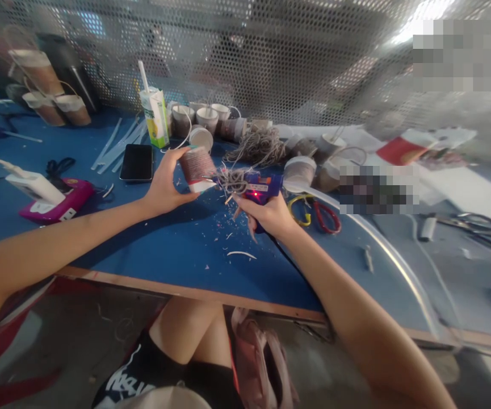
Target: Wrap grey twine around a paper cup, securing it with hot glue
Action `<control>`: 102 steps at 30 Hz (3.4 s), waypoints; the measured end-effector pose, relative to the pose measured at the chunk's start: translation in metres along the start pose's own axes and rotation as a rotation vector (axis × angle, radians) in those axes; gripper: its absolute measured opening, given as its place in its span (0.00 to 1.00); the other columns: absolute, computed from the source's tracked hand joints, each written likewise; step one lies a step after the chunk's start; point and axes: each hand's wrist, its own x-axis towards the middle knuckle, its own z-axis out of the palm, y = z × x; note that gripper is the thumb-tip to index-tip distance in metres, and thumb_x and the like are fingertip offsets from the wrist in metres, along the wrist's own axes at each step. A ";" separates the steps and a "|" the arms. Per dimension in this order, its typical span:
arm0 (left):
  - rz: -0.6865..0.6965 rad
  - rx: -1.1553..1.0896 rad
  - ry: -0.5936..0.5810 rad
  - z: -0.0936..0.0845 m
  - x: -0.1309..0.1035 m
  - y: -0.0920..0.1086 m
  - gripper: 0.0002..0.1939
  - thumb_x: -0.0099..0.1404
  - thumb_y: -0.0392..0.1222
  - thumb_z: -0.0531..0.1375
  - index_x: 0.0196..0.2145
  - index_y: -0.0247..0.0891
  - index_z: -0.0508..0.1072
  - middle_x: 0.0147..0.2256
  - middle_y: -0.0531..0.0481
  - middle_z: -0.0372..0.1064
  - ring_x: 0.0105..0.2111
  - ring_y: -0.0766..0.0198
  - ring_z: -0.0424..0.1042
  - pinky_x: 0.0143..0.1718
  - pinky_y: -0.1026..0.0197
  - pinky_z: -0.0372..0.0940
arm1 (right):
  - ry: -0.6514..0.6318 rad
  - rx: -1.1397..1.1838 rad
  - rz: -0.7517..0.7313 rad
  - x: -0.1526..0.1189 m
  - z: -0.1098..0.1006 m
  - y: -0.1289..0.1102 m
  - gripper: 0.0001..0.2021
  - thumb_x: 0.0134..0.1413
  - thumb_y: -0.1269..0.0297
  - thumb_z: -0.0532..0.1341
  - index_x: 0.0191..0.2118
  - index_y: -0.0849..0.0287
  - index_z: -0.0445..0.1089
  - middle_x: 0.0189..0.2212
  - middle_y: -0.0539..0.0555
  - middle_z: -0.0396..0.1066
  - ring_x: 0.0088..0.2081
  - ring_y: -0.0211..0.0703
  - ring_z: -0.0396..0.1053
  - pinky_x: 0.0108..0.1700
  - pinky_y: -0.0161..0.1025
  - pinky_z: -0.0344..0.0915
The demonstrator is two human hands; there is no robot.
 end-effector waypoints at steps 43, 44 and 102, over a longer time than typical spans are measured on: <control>-0.010 0.006 0.030 -0.003 0.000 0.005 0.37 0.57 0.56 0.65 0.58 0.42 0.54 0.52 0.40 0.65 0.53 0.50 0.68 0.55 0.46 0.66 | 0.096 -0.166 0.076 0.004 -0.008 -0.004 0.17 0.41 0.69 0.57 0.08 0.55 0.57 0.06 0.50 0.58 0.09 0.35 0.57 0.15 0.36 0.58; 0.000 0.006 0.036 -0.003 0.000 0.005 0.37 0.57 0.55 0.65 0.58 0.42 0.54 0.52 0.40 0.64 0.53 0.50 0.68 0.54 0.46 0.67 | 0.097 -0.172 0.079 0.005 -0.008 -0.004 0.16 0.41 0.69 0.56 0.08 0.55 0.57 0.06 0.50 0.58 0.10 0.35 0.58 0.15 0.36 0.58; 0.019 -0.102 -0.086 -0.001 -0.001 0.009 0.40 0.52 0.53 0.68 0.57 0.40 0.57 0.53 0.40 0.65 0.53 0.51 0.68 0.54 0.48 0.68 | -0.355 0.136 -0.262 0.000 0.004 -0.001 0.18 0.59 0.46 0.57 0.33 0.58 0.66 0.40 0.55 0.76 0.14 0.26 0.57 0.20 0.34 0.69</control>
